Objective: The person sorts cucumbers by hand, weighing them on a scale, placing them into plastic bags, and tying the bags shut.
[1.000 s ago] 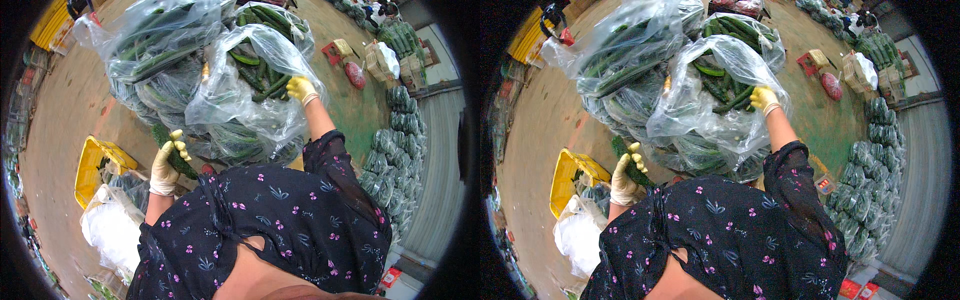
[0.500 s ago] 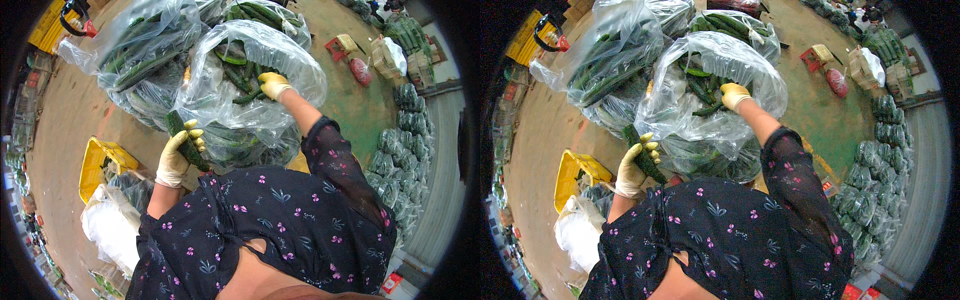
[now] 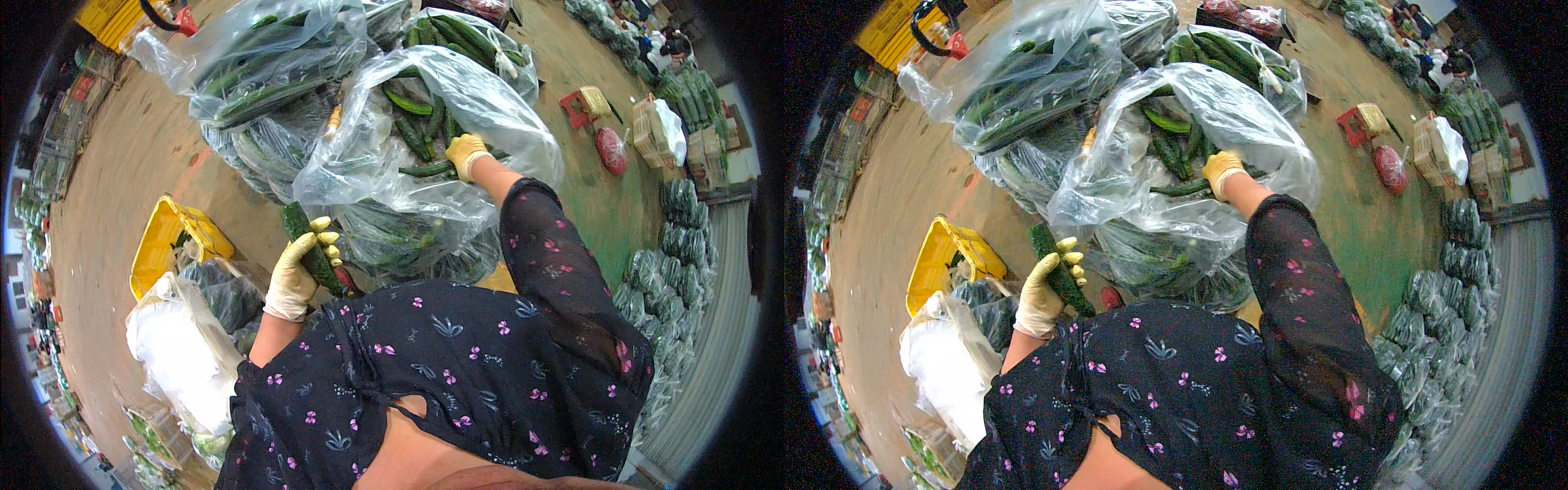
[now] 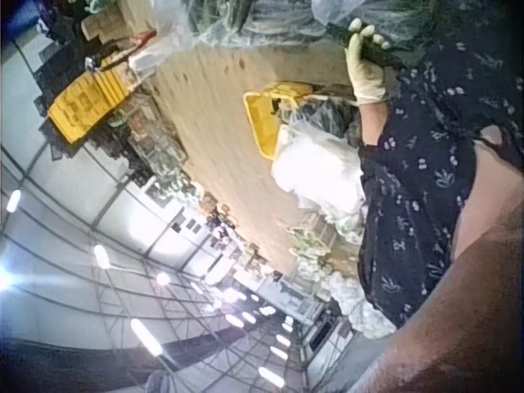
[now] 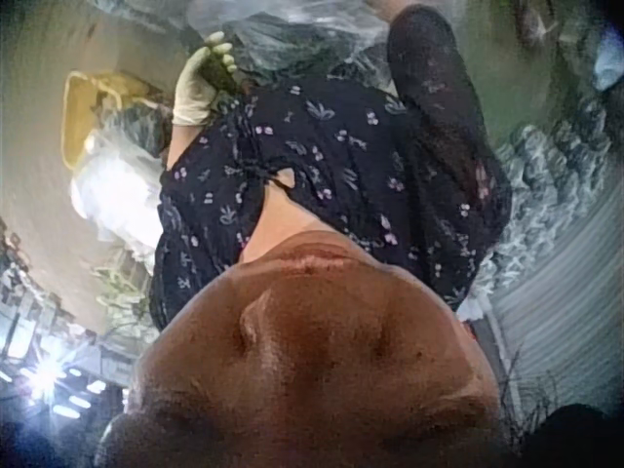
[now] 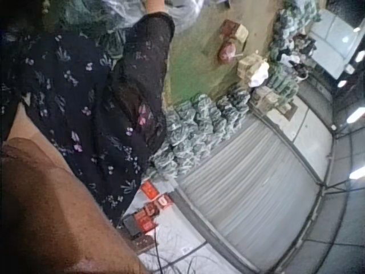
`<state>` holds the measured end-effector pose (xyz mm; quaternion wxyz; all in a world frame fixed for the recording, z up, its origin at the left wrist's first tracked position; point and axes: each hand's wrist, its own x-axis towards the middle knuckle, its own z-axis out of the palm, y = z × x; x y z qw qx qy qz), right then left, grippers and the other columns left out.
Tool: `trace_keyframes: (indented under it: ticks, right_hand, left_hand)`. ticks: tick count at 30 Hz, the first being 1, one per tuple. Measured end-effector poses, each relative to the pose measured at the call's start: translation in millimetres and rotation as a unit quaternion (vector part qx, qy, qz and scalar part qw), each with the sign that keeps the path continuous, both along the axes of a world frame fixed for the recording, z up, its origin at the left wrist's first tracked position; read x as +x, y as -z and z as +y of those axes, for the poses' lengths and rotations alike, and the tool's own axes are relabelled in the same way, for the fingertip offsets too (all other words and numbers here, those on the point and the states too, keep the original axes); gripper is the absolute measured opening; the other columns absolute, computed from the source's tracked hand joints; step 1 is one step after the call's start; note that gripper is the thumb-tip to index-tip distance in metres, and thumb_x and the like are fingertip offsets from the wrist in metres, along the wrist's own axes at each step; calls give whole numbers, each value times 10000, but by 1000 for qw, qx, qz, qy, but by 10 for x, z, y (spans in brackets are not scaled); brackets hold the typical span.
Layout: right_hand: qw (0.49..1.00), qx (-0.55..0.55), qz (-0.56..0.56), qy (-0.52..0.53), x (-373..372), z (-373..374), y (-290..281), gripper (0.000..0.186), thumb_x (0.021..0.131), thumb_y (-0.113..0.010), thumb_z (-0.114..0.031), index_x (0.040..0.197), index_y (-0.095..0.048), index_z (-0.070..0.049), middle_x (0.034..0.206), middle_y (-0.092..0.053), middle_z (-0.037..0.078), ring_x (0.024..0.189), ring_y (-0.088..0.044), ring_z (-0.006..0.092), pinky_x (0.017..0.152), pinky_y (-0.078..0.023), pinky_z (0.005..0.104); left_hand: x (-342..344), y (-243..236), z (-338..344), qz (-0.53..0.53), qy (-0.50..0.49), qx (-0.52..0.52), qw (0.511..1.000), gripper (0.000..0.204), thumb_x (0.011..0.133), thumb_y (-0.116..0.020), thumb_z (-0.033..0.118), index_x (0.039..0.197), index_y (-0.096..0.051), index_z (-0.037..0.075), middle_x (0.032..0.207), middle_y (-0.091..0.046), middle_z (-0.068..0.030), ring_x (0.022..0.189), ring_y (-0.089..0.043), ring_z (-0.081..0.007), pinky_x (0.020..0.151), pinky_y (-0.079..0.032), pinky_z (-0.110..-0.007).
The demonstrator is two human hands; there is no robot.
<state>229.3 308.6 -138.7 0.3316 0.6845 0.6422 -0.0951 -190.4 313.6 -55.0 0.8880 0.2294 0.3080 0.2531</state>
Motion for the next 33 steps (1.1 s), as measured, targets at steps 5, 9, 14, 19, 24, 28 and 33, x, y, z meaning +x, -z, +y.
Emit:
trace_keyframes:
  ticks: [5,9,14,19,24,28,33]
  right_hand:
    - [991,-7,135,12,121,-197,-705,603,619,-758,-289,1181,-597,-137,1017,-679,118,986,-651,296,829,-511,411]
    - [895,228,372,96,182,-328,-1122,682,612,-807,-374,1127,-575,8,1026,-669,142,960,-642,257,865,-484,347]
    - [578,132,775,220,-319,-163,-1722,327,784,-742,-186,1030,-604,-20,902,-626,45,760,-592,121,680,-490,270]
    - [457,82,852,240,-830,48,-1793,315,835,-668,-248,1012,-626,9,821,-651,73,638,-592,144,583,-470,261]
    - [423,107,854,283,-1246,279,-1538,255,839,-700,-272,1026,-652,-105,789,-633,-16,624,-546,71,533,-410,216]
    - [570,239,741,262,-1249,198,-1321,337,818,-719,-261,1065,-620,-55,875,-662,38,743,-605,140,658,-501,293]
    - [750,262,590,141,-1692,-295,-1736,481,836,-663,-397,1111,-576,-13,1049,-648,216,981,-637,332,849,-493,378]
  left_hand:
    - [28,-17,-12,30,11,37,999,486,902,-609,237,1312,-487,7,1064,-650,-107,818,-630,-183,745,-523,-333]
    - [188,-264,-12,72,40,89,993,488,861,-671,177,1284,-494,9,1062,-660,-94,789,-629,-156,725,-522,-318]
    - [424,-504,192,40,79,205,975,564,824,-681,119,1324,-456,-13,1271,-562,-138,1079,-587,-214,950,-455,-350]
    - [777,-778,362,-46,112,254,960,683,804,-690,137,1400,-381,10,1379,-482,-139,1292,-448,-252,1078,-332,-382]
    - [804,-605,237,-130,106,43,985,565,855,-609,207,1348,-434,-8,1234,-580,-205,1102,-592,-329,994,-437,-503]
    - [656,-445,242,-115,31,-11,993,446,886,-535,215,1248,-515,-45,1174,-610,-208,1029,-618,-331,971,-446,-565]
    - [528,-429,245,-127,-53,-4,991,447,904,-597,280,1202,-545,-49,1139,-624,-187,1044,-605,-317,953,-465,-530]
